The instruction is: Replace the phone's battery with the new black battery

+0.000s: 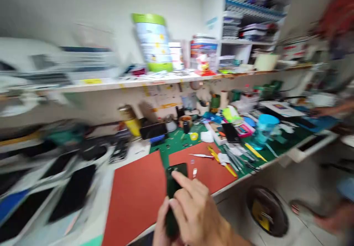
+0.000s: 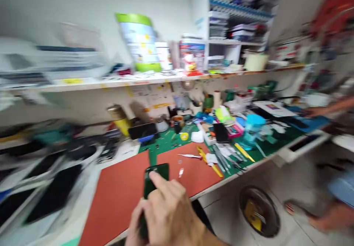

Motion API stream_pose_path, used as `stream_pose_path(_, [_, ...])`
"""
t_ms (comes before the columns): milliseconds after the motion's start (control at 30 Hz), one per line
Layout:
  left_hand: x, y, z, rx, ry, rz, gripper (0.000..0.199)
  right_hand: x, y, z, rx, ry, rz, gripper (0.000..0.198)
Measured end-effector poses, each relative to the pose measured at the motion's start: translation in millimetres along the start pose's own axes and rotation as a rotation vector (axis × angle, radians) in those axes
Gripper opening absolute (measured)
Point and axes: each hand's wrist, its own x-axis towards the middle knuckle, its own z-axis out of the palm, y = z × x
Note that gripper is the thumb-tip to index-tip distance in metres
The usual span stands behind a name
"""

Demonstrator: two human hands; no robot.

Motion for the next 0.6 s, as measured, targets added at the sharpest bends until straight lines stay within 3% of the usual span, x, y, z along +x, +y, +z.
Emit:
stream_pose_path(33, [-3,5,-14,-0.049,0.042,-0.007,0.010,2,1,0,0.040,-0.008,0.002,0.020])
stream_pose_path(100, [-8,8,-29,-0.272,-0.049,-0.144,0.010,6,2,1,0.082,-0.017,-0.008,0.022])
stream_pose_path(200, [-10,4,-32,-0.478,-0.197,-0.210,0.017,7,-1,4,0.083,-0.023,-0.034,0.022])
stream_pose_path(600, [-10,4,-34,-0.522,-0.279,-0.268,0.018,6,-6,2,0.093,-0.006,-0.043,0.021])
